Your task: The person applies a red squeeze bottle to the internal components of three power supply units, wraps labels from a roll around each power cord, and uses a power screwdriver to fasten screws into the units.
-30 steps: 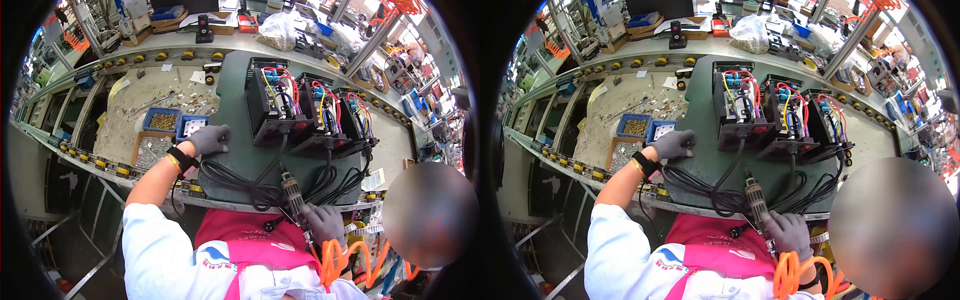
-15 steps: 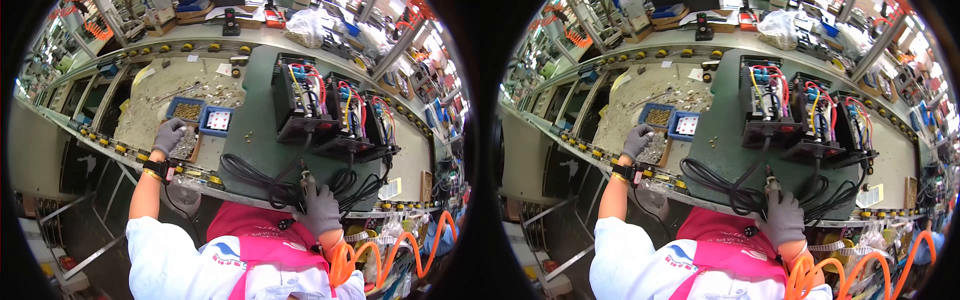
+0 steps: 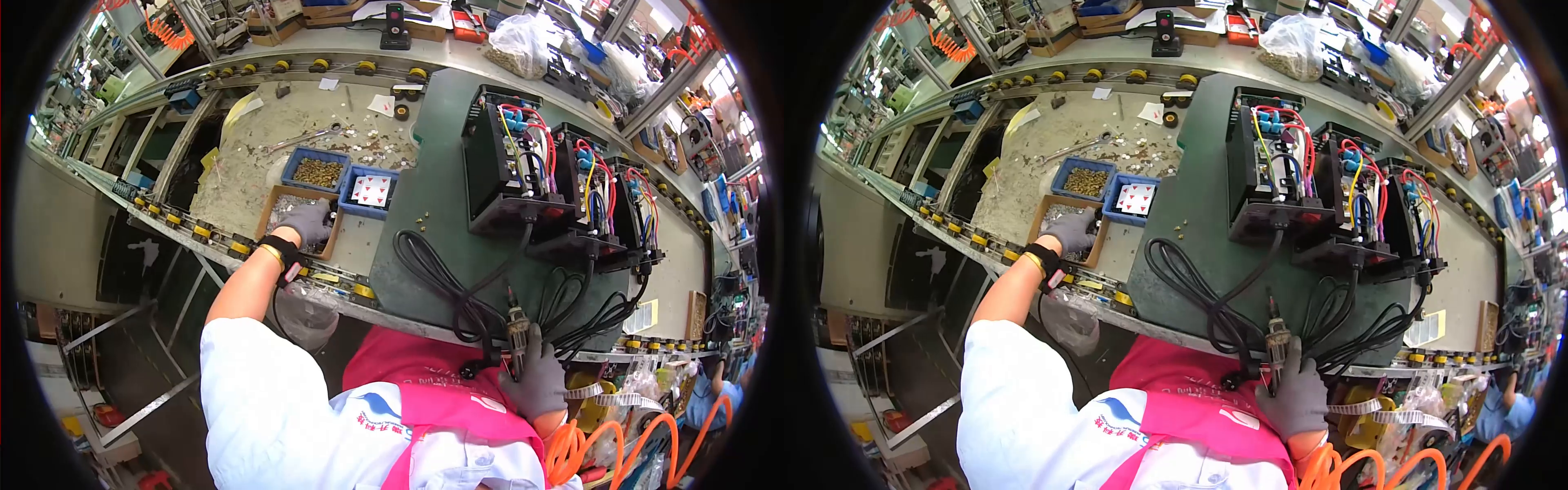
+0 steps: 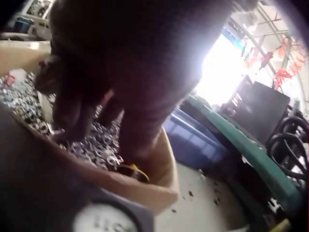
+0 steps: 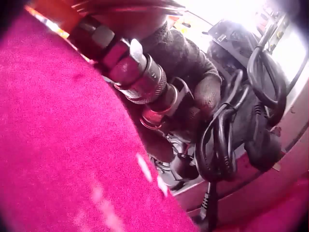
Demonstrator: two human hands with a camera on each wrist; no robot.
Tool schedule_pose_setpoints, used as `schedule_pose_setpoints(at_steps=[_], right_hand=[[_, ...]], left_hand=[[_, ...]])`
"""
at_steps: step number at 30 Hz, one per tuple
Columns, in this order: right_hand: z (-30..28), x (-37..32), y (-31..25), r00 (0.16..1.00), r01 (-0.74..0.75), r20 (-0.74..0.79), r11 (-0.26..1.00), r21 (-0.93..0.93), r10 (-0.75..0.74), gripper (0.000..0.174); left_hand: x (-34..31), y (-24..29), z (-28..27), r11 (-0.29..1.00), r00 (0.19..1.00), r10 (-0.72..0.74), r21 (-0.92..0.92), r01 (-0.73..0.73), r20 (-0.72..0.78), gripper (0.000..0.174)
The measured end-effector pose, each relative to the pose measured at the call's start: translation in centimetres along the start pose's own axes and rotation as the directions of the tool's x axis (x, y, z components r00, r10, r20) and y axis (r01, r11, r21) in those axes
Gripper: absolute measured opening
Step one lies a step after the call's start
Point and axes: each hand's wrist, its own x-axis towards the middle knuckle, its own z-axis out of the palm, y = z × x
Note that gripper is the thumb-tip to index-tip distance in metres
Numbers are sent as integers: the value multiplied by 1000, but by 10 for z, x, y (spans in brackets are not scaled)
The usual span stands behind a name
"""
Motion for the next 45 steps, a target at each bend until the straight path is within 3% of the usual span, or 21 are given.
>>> schedule_pose_setpoints(at_steps=[4,5,8,9,12,13,16,17,20,21,25,28,31,34,37,40,42,45], right_hand=[[2,4,0,999,29,-38,1000,-6,-29,98],[4,5,-1,998,41,-49,999,-5,-41,98],[5,9,-2,993,73,-85,996,-53,-77,97],[6,11,-2,992,83,-90,995,-57,-88,96],[7,15,-2,989,100,-105,993,-62,-106,96],[6,17,-2,989,103,-105,993,-55,-108,96],[7,20,-4,989,102,-108,995,-24,-104,96],[7,19,-3,989,101,-104,995,-20,-102,96],[8,20,-1,987,113,-113,993,-35,-116,96],[7,20,-1,988,110,-105,994,-26,-112,96],[5,23,-1,993,96,-77,995,39,-93,97],[2,24,-2,996,85,-43,994,69,-82,98],[4,26,0,990,121,-80,992,33,-118,98],[7,26,1,985,137,-102,991,1,-136,98],[6,27,0,980,159,-125,987,28,-154,98],[6,25,2,976,174,-139,984,36,-168,98],[6,26,3,975,175,-146,984,33,-168,97],[6,26,3,974,178,-145,984,23,-173,97]], left_hand=[[19,-44,12,931,981,160,-347,-113,112,53],[12,-49,20,921,981,192,-340,-189,-27,47],[-9,-22,8,964,987,128,-221,-147,-97,38],[-17,-6,-4,980,992,110,-162,-119,-65,39],[21,-36,9,964,980,88,-263,-40,176,53],[4,-25,-9,850,939,-29,-486,204,343,54],[-6,-23,3,981,987,161,-107,-163,-24,48],[-13,-11,-2,981,994,109,-161,-112,-29,45],[9,-19,10,989,987,147,-13,-147,56,44],[5,-17,5,988,985,154,3,-155,77,37],[0,-28,1,972,987,154,-188,-144,42,30],[4,-34,1,846,963,2,-514,142,269,33],[9,-45,8,942,999,-15,-335,4,-31,39],[-6,-23,-1,995,991,77,-52,-83,-109,37],[-11,12,-16,997,1000,1,76,-1,3,33],[8,0,2,979,999,22,200,-32,48,32],[16,-27,12,997,994,77,26,-75,-72,32],[11,-38,-2,960,998,-28,-278,41,49,21]])
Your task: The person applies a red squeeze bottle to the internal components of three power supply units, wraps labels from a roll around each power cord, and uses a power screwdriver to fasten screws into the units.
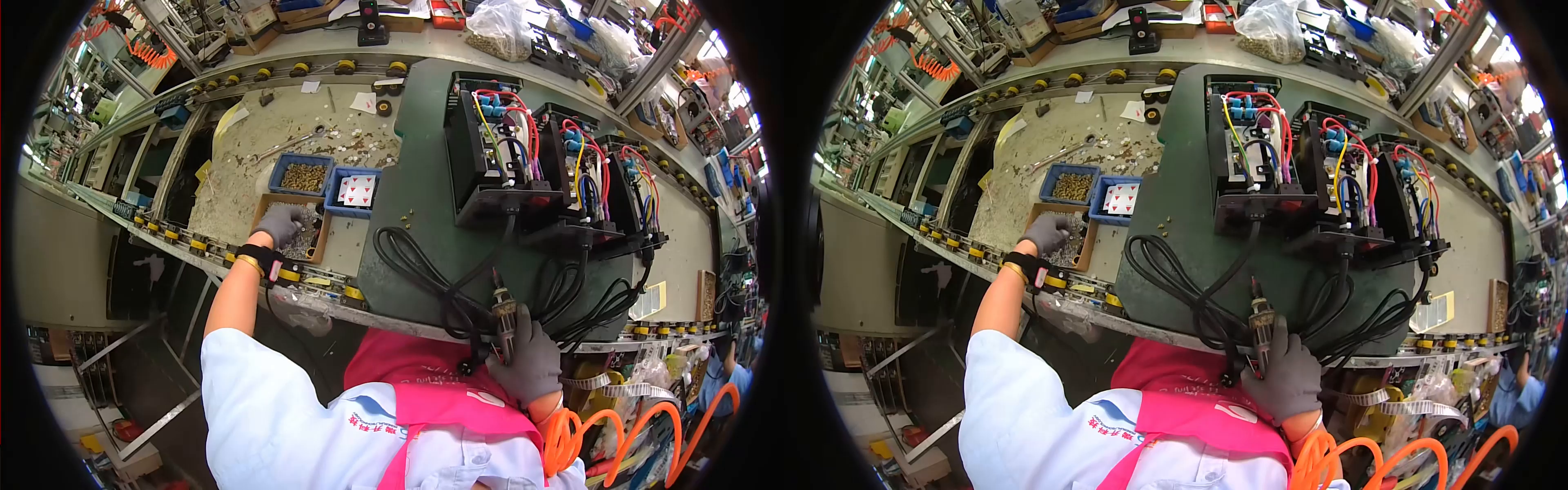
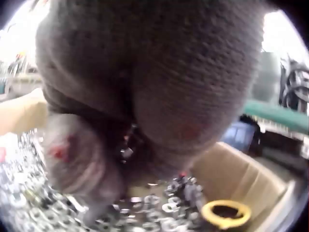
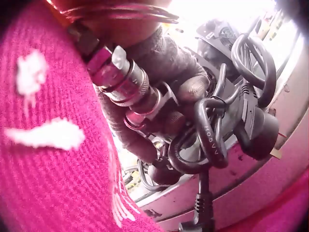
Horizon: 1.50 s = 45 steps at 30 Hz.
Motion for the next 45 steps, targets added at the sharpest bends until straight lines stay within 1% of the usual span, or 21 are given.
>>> schedule_pose_setpoints(at_steps=[2,3,5,8,11,12,13,15,18,21,24,27,33,35,36,39,40,41,42,43,45], right_hand=[[0,2,0,1000,18,-10,1000,-12,-18,96],[0,3,0,1000,12,-2,1000,-4,-12,96],[-1,4,-1,1000,-5,13,1000,11,5,96],[1,3,1,1000,3,4,1000,18,-3,97],[0,3,0,1000,8,-3,1000,-3,-8,96],[1,3,-1,1000,-8,15,1000,9,8,97],[0,5,-1,999,-22,35,1000,18,21,97],[0,4,0,998,-30,48,999,25,29,97],[2,4,3,1000,-10,19,1000,23,9,98],[1,5,4,1000,5,6,1000,26,-5,99],[1,5,2,999,-15,43,999,31,13,98],[-2,8,1,995,-44,94,997,58,38,99],[-3,8,2,994,-51,101,997,63,44,100],[-11,12,0,983,-96,164,993,73,83,101],[-13,14,2,978,-113,188,986,125,88,101],[-27,20,15,952,-187,290,936,299,97,103],[-34,21,19,934,-226,344,901,371,92,105],[-41,21,22,914,-266,397,858,439,80,107],[-49,20,24,868,-355,482,829,433,120,105],[-45,15,32,901,-305,431,788,534,56,103],[-25,-1,54,951,-188,306,680,709,-56,100]], left_hand=[[-6,-1,-6,945,989,-142,-289,150,47,20],[-7,-3,-6,922,987,-153,-354,158,43,18],[-6,-6,-6,864,985,-170,-476,167,37,15],[-7,1,-12,853,987,-156,-501,150,31,15],[-24,50,-25,815,998,23,-577,-50,-55,13],[-33,78,-32,834,992,111,-537,-130,-68,13],[-36,104,-32,841,978,196,-499,-208,-76,14],[-14,130,-13,793,895,423,-420,-441,-141,15],[3,160,1,824,892,451,-395,-406,25,16],[3,166,-6,801,937,320,-567,-190,138,17],[4,158,-5,757,929,340,-628,-180,144,20],[7,153,2,721,922,379,-650,-240,80,23],[-5,158,-1,721,908,414,-631,-286,61,24],[-3,157,5,684,907,420,-653,-326,-13,23],[-4,157,7,664,905,422,-663,-347,-51,22],[-20,159,4,586,936,295,-736,-338,-194,17],[-35,163,5,523,906,328,-747,-410,-267,13],[-47,165,13,551,833,413,-627,-551,-368,13],[-59,168,23,559,741,498,-487,-671,-450,13],[-70,169,32,548,635,581,-332,-768,-510,14],[-95,172,36,680,649,612,-120,-724,-451,13]])
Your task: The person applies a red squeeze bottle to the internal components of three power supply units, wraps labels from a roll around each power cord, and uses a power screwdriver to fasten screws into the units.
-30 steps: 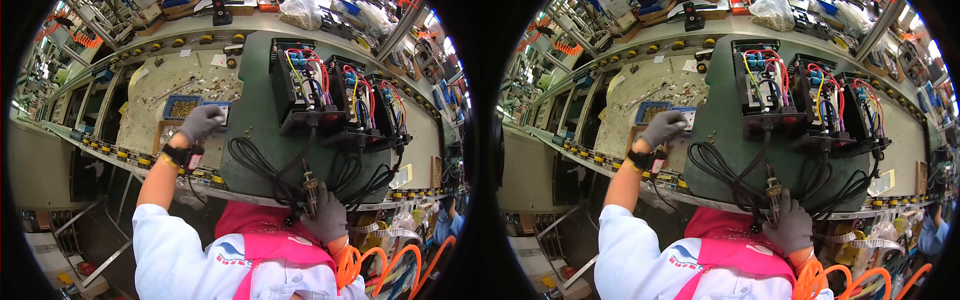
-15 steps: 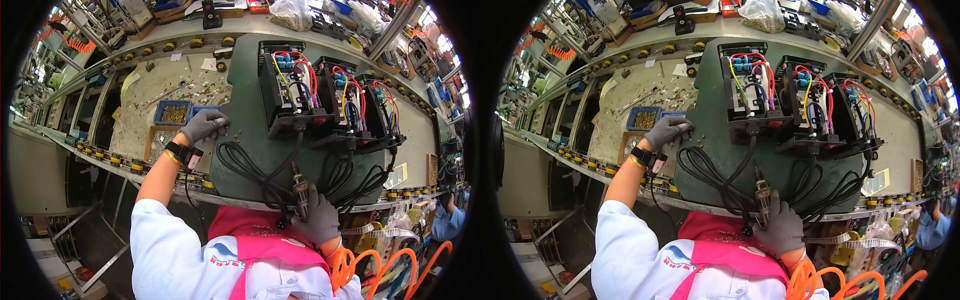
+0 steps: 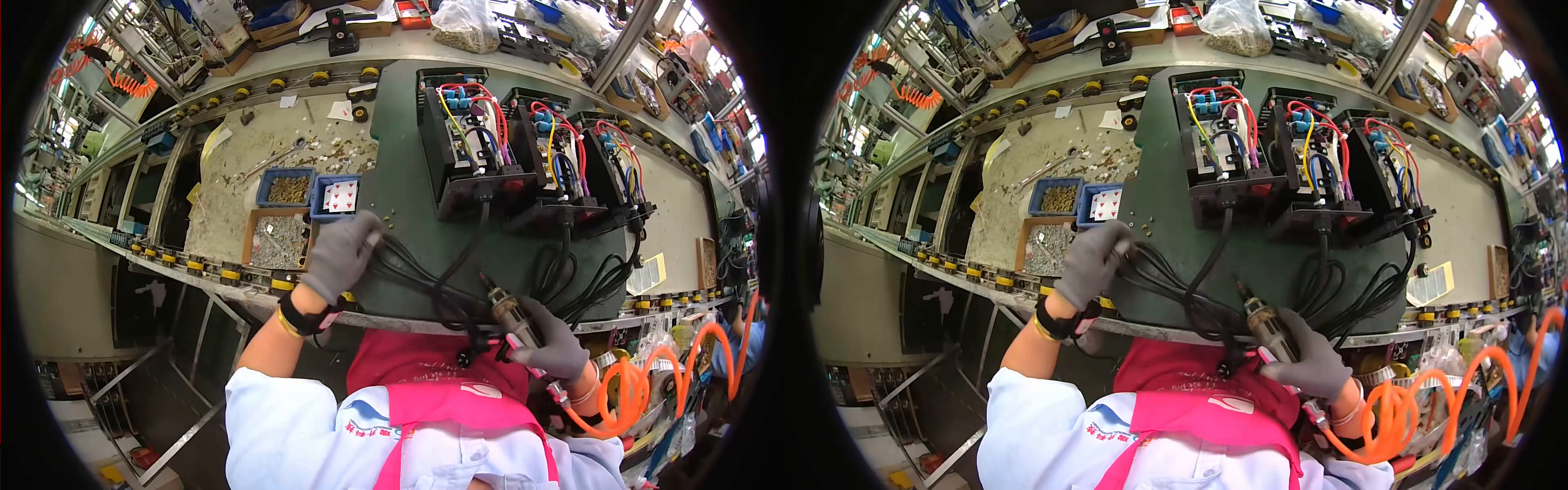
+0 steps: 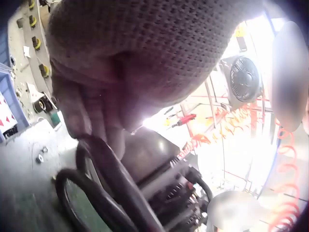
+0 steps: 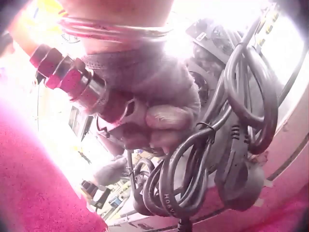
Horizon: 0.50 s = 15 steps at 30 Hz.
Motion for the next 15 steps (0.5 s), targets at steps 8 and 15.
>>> schedule_pose_setpoints(at_steps=[8,15], right_hand=[[31,-62,27,955,264,-292,562,784,-41,102],[28,-34,-19,945,216,63,756,618,-322,107]], left_hand=[[-75,44,50,970,976,-156,-165,180,151,5],[-75,57,62,783,887,-360,-423,455,288,10]])
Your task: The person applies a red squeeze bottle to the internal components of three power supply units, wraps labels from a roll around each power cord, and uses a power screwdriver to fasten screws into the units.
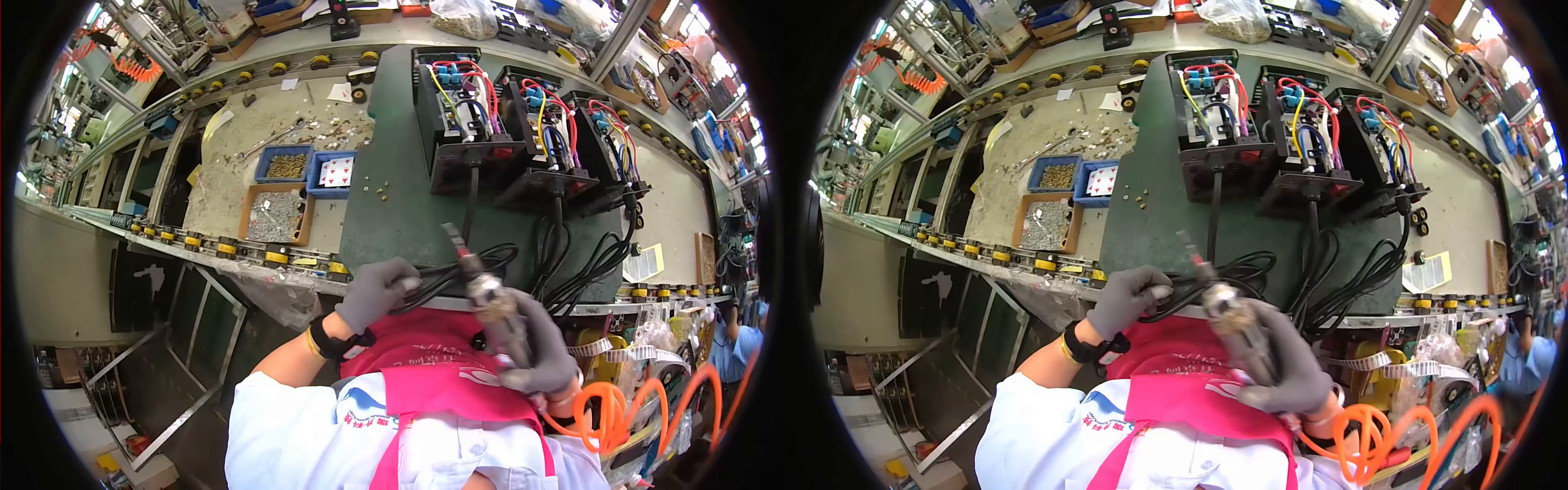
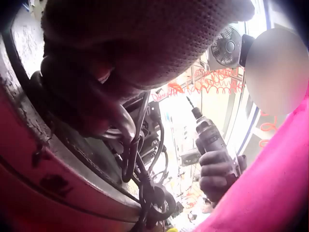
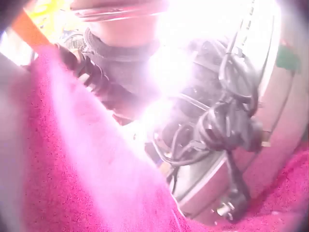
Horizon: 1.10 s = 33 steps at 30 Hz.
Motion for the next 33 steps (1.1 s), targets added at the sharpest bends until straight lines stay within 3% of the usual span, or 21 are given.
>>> schedule_pose_setpoints(at_steps=[2,3,4,8,11,12,15,16,19,23,27,30,33], right_hand=[[8,29,13,998,-27,52,984,-176,37,103],[14,41,18,998,-34,43,965,-260,47,101],[21,48,25,995,-96,-12,984,-151,95,101],[5,61,60,990,-56,-138,912,-406,-1,104],[6,60,58,994,-69,-104,916,-396,30,103],[5,60,57,993,-92,-108,912,-399,53,103],[4,59,57,991,-103,-120,896,-433,55,103],[6,60,54,989,-124,-126,894,-430,77,103],[6,60,48,985,-159,-131,881,-446,111,103],[3,62,50,990,-133,-117,853,-504,85,101],[1,64,53,992,-114,-109,833,-542,65,102],[-2,64,60,995,-83,-95,836,-542,37,103],[-1,65,57,994,-97,-102,829,-551,48,104]], left_hand=[[2,9,-13,972,992,-122,-200,122,10,13],[5,8,-23,977,995,-86,-200,74,-54,13],[11,3,-37,980,992,-48,-196,25,-116,13],[57,-21,-95,989,957,148,39,-143,-249,14],[78,-4,-105,987,977,-55,-160,22,-204,16],[85,0,-106,982,963,-156,-140,127,-222,18],[97,-2,-101,978,956,-209,-49,203,-205,20],[103,-13,-100,983,967,-164,55,178,-194,24],[106,-19,-98,978,951,-208,-37,205,-229,28],[104,-28,-112,941,942,-295,-221,257,-162,34],[102,-30,-120,940,939,-310,-200,278,-150,35],[99,-30,-127,964,926,-264,-93,248,-268,35],[96,-38,-142,941,922,-301,78,328,-245,35]])
